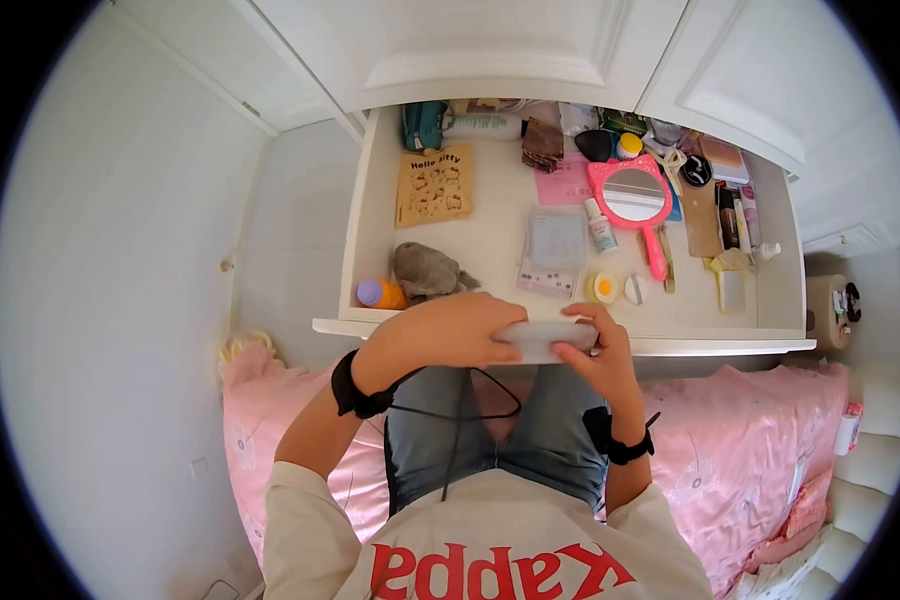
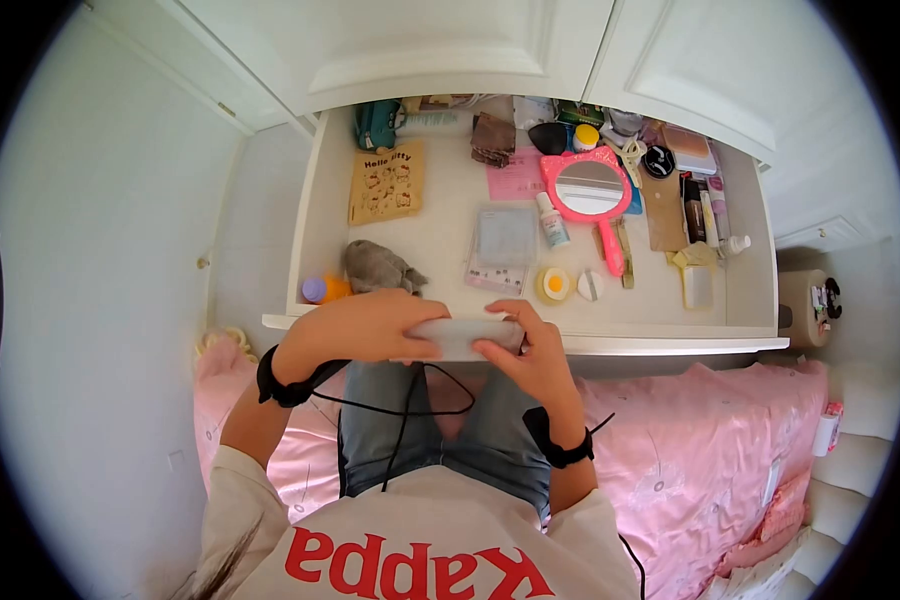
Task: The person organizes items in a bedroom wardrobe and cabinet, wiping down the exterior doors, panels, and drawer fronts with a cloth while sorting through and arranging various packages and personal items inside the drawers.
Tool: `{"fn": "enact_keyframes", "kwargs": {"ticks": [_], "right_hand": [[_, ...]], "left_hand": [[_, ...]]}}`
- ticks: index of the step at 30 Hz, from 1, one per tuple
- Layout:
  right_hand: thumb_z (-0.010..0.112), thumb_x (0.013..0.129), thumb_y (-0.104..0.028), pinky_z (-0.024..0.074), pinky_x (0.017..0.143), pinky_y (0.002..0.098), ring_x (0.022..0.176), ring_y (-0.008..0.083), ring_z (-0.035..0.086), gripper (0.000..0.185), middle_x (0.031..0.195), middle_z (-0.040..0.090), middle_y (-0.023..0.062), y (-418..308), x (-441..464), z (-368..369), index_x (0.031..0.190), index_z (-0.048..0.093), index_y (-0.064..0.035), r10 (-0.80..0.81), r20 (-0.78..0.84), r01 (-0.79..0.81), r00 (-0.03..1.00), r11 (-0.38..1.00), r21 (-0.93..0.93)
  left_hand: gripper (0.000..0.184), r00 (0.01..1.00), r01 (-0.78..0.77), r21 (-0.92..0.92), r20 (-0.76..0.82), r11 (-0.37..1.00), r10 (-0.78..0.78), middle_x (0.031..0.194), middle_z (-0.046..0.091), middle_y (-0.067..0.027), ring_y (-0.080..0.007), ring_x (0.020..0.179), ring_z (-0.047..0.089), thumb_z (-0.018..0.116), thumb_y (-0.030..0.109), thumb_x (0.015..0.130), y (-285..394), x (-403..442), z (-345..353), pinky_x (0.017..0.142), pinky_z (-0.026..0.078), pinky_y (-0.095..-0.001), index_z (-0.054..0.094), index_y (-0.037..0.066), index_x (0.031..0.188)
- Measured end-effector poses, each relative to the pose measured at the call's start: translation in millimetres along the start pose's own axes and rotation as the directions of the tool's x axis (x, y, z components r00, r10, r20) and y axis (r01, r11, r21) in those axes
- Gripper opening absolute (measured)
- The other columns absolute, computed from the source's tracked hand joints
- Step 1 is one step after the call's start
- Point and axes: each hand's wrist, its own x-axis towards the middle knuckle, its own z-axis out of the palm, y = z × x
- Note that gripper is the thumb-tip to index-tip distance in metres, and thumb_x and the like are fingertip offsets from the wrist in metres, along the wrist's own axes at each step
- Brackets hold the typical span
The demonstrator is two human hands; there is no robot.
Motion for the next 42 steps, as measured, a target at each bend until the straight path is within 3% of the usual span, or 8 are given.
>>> {"fn": "enact_keyframes", "kwargs": {"ticks": [5,7,12,15,24,30,36,42], "right_hand": [[0.066,0.075,-0.008,0.0436,0.056,0.0248,0.062,0.0117,0.053,0.053,0.085,0.060,0.0061,18,21,3,0.122,0.042,-0.0056,-0.002,-0.271,-0.018,0.963,0.997,-0.071],[0.063,0.077,-0.007,0.0441,0.057,0.0258,0.062,0.0121,0.052,0.053,0.088,0.059,0.0060,6,26,3,0.124,0.040,-0.0050,0.103,-0.248,-0.106,0.963,0.994,0.002],[0.063,0.077,-0.012,0.0458,0.062,0.0287,0.067,0.0171,0.055,0.048,0.089,0.060,0.0061,1,26,5,0.120,0.045,-0.0041,0.151,-0.144,-0.179,0.978,0.961,-0.209],[0.062,0.076,-0.017,0.0458,0.062,0.0305,0.071,0.0202,0.055,0.045,0.087,0.058,0.0064,11,24,9,0.116,0.048,-0.0043,0.010,-0.124,-0.062,0.992,0.905,-0.421],[0.060,0.077,-0.021,0.0447,0.060,0.0309,0.073,0.0195,0.053,0.039,0.085,0.055,0.0053,16,27,9,0.111,0.051,-0.0037,-0.062,-0.048,0.024,0.997,0.824,-0.566],[0.062,0.075,-0.020,0.0454,0.061,0.0300,0.073,0.0194,0.054,0.039,0.085,0.056,0.0045,13,28,9,0.109,0.052,-0.0047,-0.008,-0.067,-0.030,0.998,0.836,-0.549],[0.060,0.077,-0.022,0.0456,0.062,0.0270,0.076,0.0161,0.054,0.038,0.087,0.055,0.0029,13,29,9,0.110,0.051,-0.0044,0.012,-0.042,-0.034,0.999,0.823,-0.567],[0.060,0.077,-0.023,0.0453,0.062,0.0277,0.075,0.0168,0.054,0.038,0.085,0.055,0.0032,11,29,12,0.108,0.052,-0.0041,0.012,-0.051,-0.041,0.999,0.790,-0.612]], "left_hand": [[0.029,0.960,-0.137,-0.129,-0.262,0.982,0.099,0.080,0.061,-0.0092,-0.0154,0.055,0.058,0.057,0.026,0.083,-41,51,-43,0.054,0.046,-0.0279,0.055,0.001,0.098],[0.027,0.913,-0.064,-0.440,-0.389,0.896,-0.126,0.069,0.058,-0.0065,-0.0124,0.051,0.056,0.056,0.026,0.085,-47,64,-70,0.047,0.044,-0.0250,0.055,0.000,0.093],[0.036,0.672,-0.038,-0.459,-0.669,0.888,-0.317,0.064,0.058,-0.0125,-0.0163,0.045,0.054,0.051,0.029,0.087,-123,136,-105,0.042,0.043,-0.0275,0.055,-0.006,0.085],[0.038,0.656,0.232,-0.472,-0.570,0.850,-0.495,0.054,0.049,-0.0059,-0.0119,0.034,0.035,0.044,0.035,0.090,-160,173,-98,0.034,0.031,-0.0279,0.053,-0.001,0.084],[0.028,0.664,-0.124,-0.901,-0.386,0.415,-0.640,0.056,0.040,-0.0023,-0.0091,0.041,0.033,0.047,0.031,0.090,-198,255,-93,0.035,0.024,-0.0226,0.046,0.005,0.078],[0.029,0.636,-0.231,-0.899,-0.429,0.371,-0.642,0.057,0.039,-0.0011,-0.0078,0.041,0.031,0.055,0.028,0.087,-206,277,-110,0.036,0.022,-0.0204,0.041,0.008,0.072],[0.030,0.540,-0.373,-0.855,-0.516,0.360,-0.665,0.062,0.049,-0.0035,-0.0121,0.046,0.044,0.064,0.022,0.080,-227,299,-129,0.041,0.039,-0.0239,0.054,0.000,0.098],[0.054,0.398,-0.560,-0.751,-0.615,0.350,-0.681,0.077,0.057,-0.0101,-0.0171,0.062,0.057,0.060,0.003,0.077,-217,309,-117,0.055,0.051,-0.0303,0.032,-0.001,0.123]]}}
